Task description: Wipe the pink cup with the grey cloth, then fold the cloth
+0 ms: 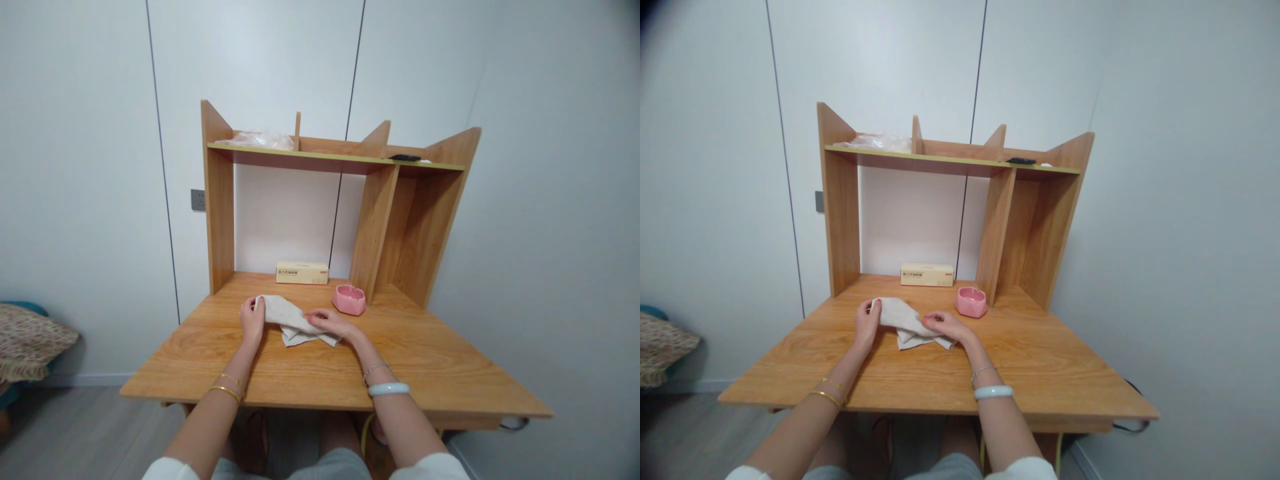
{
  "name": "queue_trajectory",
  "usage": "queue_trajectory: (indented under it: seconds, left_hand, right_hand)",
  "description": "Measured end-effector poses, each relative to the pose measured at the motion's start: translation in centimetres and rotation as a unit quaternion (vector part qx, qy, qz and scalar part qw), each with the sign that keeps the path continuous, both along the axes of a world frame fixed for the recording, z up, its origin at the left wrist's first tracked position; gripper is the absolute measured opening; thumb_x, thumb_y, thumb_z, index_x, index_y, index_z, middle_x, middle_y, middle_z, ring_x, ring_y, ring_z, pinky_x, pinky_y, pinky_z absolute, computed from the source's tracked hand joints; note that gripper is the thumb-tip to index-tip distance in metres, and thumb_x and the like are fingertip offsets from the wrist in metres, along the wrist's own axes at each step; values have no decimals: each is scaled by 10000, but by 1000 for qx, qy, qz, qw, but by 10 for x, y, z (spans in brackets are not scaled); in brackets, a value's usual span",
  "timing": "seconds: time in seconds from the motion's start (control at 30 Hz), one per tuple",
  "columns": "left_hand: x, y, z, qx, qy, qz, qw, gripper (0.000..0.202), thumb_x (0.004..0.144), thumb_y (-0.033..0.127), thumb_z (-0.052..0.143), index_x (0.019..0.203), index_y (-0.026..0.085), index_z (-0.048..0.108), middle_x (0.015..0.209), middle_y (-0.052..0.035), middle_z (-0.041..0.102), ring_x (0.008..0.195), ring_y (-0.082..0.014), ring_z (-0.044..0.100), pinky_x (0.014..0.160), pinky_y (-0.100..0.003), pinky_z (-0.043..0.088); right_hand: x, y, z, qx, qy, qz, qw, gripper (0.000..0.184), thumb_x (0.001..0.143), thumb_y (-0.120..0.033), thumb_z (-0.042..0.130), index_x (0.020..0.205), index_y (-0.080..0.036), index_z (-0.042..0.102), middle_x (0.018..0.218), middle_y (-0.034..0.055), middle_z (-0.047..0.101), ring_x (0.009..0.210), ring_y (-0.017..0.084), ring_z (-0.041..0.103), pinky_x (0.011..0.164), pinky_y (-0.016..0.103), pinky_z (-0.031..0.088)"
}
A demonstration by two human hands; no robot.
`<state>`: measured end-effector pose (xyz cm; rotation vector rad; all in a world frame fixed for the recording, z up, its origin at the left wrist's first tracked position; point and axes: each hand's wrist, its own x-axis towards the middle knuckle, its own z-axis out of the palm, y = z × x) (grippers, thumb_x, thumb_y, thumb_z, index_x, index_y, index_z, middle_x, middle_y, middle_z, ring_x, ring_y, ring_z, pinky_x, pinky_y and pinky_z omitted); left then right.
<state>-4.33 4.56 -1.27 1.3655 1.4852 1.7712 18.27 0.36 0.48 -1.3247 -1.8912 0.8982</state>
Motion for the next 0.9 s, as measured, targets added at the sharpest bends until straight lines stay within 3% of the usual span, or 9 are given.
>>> queue_trajectory:
  seconds: [0.13, 0.3, 0.4, 0.53, 0.77, 0.9]
  left_hand:
    - [-1, -3, 2, -14, -14, -5, 1000, 310, 779, 413, 407, 905, 165, 543, 947, -79, 622, 906, -201, 569, 801, -293, 436]
    - [0, -5, 4, -18, -13, 1, 1000, 298, 768, 411, 407, 883, 167, 533, 928, -76, 624, 886, -197, 574, 796, -289, 436]
    - [0, -5, 5, -18, -15, -1, 1000, 318, 748, 428, 412, 859, 161, 542, 888, -78, 625, 842, -202, 581, 757, -300, 444]
    - [-1, -9, 16, -27, 18, -10, 999, 301, 720, 418, 442, 821, 159, 556, 845, -76, 630, 817, -212, 578, 743, -317, 435]
    - [-12, -6, 55, -46, 80, -68, 993, 153, 650, 298, 511, 715, 163, 546, 766, -59, 629, 747, -193, 585, 678, -279, 432]
    - [-23, 4, 60, -131, 117, -119, 977, 74, 613, 231, 521, 655, 176, 547, 676, -36, 613, 692, -178, 577, 594, -251, 416]
  right_hand:
    - [10, -4, 0, -16, -21, 4, 1000, 522, 582, -315, 710, 1061, -163, 569, 990, 44, 619, 861, 150, 555, 725, 237, 427]
    - [26, 0, 7, -31, -71, -81, 994, 215, 591, -136, 620, 803, -112, 604, 725, 17, 607, 646, 121, 537, 568, 211, 399]
    - [36, -1, 23, 0, -34, -108, 994, 127, 629, -147, 574, 747, -104, 596, 649, 6, 577, 591, 104, 517, 526, 194, 377]
    - [48, -11, 54, 15, -10, -80, 997, 167, 648, -238, 587, 752, -109, 610, 614, -9, 544, 549, 86, 488, 486, 177, 353]
    - [57, -26, 90, -74, 68, -44, 994, 378, 591, -408, 667, 818, -110, 610, 558, -25, 510, 475, 73, 445, 429, 179, 349]
    - [57, -19, 94, -137, 63, -45, 988, 349, 562, -396, 699, 738, -112, 597, 553, -9, 527, 481, 77, 462, 445, 191, 368]
